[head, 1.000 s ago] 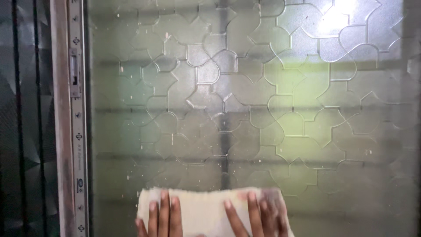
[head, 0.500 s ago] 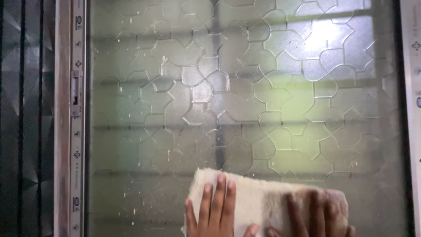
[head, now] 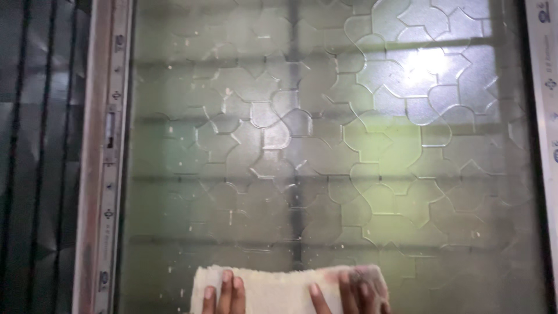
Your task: The person wipes a textured glass window with a white cloth using both hands. They move the cloth in circular and back-and-forth motions across the surface, covering different areas of the window pane.
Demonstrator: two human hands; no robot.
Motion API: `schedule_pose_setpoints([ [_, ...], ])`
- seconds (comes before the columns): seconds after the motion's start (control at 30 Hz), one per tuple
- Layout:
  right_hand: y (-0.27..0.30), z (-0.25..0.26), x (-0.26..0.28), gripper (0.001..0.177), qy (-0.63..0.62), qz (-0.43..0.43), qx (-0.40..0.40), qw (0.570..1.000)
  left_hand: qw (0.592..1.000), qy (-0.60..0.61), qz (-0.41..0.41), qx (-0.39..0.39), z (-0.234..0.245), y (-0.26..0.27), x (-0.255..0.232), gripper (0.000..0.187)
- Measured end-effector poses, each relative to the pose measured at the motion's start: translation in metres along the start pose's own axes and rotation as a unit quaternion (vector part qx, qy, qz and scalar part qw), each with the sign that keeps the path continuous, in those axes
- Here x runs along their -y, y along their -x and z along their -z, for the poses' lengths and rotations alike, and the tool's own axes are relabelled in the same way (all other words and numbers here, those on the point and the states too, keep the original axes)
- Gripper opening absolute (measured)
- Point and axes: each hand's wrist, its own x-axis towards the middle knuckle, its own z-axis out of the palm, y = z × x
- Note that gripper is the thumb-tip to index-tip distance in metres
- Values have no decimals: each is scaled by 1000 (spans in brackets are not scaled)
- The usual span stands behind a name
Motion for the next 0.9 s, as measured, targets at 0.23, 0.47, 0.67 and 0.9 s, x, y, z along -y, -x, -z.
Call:
schedule_pose_setpoints([
  [0.23, -110, 9, 5, 70, -110, -20, 15, 994, 987, 91, 21, 129, 47, -112, 9, 84],
  [0.47, -178, 28, -26, 74, -93, -122, 57, 986, 977, 135, 16, 162, 52, -213, -33, 79],
  [0.67, -154, 32, -53, 71, -25, -128, 26, 991, 969, 182, -8, 166, 49, -218, -68, 80],
  [0.9, -79, -2, -73, 76, 39, -79, -15, 996, 973, 173, -76, 135, 36, -170, -64, 89],
])
